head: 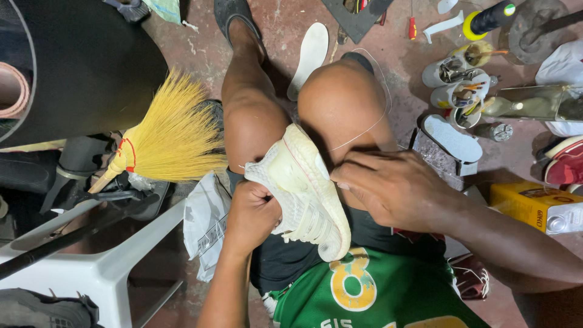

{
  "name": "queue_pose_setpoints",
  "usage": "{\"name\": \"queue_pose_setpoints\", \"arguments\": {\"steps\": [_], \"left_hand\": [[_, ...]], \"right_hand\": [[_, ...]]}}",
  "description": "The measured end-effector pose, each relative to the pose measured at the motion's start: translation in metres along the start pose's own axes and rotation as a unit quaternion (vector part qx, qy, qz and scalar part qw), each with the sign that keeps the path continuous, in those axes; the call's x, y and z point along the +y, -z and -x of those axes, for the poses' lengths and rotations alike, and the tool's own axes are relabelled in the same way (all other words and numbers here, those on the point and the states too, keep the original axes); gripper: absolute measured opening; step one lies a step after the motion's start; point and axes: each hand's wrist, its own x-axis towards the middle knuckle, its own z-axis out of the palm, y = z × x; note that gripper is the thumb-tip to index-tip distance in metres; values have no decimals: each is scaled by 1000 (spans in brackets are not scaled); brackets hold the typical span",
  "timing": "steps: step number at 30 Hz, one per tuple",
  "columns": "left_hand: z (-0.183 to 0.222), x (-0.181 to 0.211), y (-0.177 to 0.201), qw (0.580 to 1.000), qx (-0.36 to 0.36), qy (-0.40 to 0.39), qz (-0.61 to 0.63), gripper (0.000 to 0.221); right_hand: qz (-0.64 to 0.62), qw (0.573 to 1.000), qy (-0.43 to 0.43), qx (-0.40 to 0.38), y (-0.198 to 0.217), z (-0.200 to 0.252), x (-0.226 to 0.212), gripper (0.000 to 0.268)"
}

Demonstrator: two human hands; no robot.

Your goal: The person stitches the sole of a sneaker using a curved needle and thread, pulling the thread tight through the material.

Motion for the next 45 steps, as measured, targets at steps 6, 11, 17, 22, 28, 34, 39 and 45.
{"name": "queue_pose_setpoints", "arguments": {"steps": [6, 11, 17, 22, 28, 34, 39, 45], "left_hand": [[1, 13, 7, 994, -54, -89, -25, 15], [-2, 12, 11, 998, -52, 14, 10, 16], [-7, 7, 19, 992, -63, 86, 62, 15], [-7, 13, 18, 994, -50, 68, 68, 16], [-8, 15, 13, 996, -25, 57, 65, 18], [-8, 15, 9, 998, -30, -34, 49, 14], [-1, 8, 8, 993, -43, -60, 94, 16], [4, 5, -6, 987, 7, -158, 34, 22]], "right_hand": [[146, 984, 62, 77, 6, -7, -16, 21], [124, 986, 101, 38, 12, -22, 1, 22], [167, 973, 139, 73, 9, -39, 29, 37], [211, 960, 152, 107, 5, -39, 38, 42], [219, 956, 138, 137, -2, -35, 40, 44], [232, 958, 91, 139, -9, -27, 42, 52], [228, 958, 107, 137, -4, -25, 32, 43], [252, 962, 81, 69, -5, -19, -9, 33]]}}
